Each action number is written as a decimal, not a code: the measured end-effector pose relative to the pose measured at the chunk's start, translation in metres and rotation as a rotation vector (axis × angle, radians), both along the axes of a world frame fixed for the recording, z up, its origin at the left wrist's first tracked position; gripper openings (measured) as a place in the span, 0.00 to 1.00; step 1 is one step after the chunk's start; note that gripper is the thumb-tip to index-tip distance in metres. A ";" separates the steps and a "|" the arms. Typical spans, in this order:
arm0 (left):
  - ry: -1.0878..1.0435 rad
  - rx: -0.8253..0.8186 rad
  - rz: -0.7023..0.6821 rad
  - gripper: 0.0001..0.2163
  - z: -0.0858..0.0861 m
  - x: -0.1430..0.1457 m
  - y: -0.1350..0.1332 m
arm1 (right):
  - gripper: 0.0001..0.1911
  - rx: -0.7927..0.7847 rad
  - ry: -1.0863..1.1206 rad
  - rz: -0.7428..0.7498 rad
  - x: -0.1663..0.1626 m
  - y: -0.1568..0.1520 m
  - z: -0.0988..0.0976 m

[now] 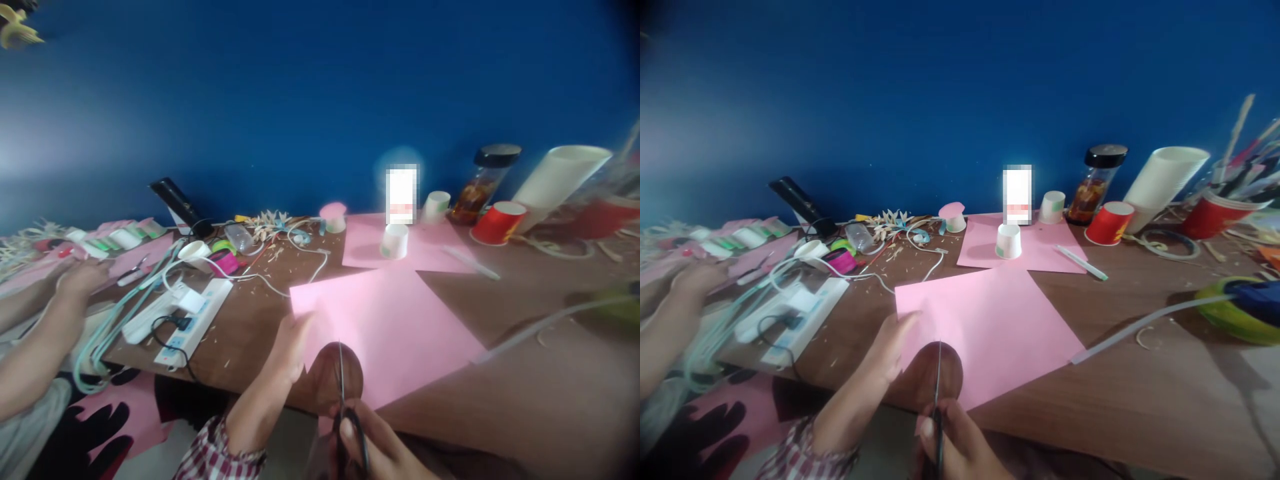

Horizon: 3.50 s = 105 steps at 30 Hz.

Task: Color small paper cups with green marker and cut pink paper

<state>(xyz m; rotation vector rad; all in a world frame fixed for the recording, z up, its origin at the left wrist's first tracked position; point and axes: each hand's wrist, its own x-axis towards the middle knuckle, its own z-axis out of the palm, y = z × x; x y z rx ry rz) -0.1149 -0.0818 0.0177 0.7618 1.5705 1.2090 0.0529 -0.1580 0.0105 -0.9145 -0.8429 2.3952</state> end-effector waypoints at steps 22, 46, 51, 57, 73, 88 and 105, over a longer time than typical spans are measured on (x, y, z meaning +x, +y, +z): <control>0.028 -0.077 0.031 0.10 0.013 0.024 -0.015 | 0.29 0.122 -0.069 -0.239 -0.009 0.009 -0.012; 0.280 0.023 -0.068 0.15 0.002 0.022 -0.017 | 0.30 0.150 -0.142 -0.326 -0.007 0.009 -0.008; 0.286 0.021 -0.073 0.15 -0.004 0.023 -0.020 | 0.28 0.119 -0.126 -0.348 -0.006 0.010 -0.006; 0.248 0.043 -0.102 0.15 0.001 0.024 -0.019 | 0.31 0.135 -0.163 -0.354 -0.003 0.010 -0.005; 0.231 0.022 -0.104 0.15 0.007 0.026 -0.014 | 0.36 0.153 -0.187 -0.332 0.002 0.015 -0.021; 0.142 -0.030 -0.115 0.14 0.012 0.021 -0.018 | 0.29 0.193 -0.162 -0.281 0.010 0.020 -0.008; 0.065 -0.053 -0.155 0.16 0.021 0.019 -0.023 | 0.27 0.271 -0.271 -0.305 0.014 0.020 -0.011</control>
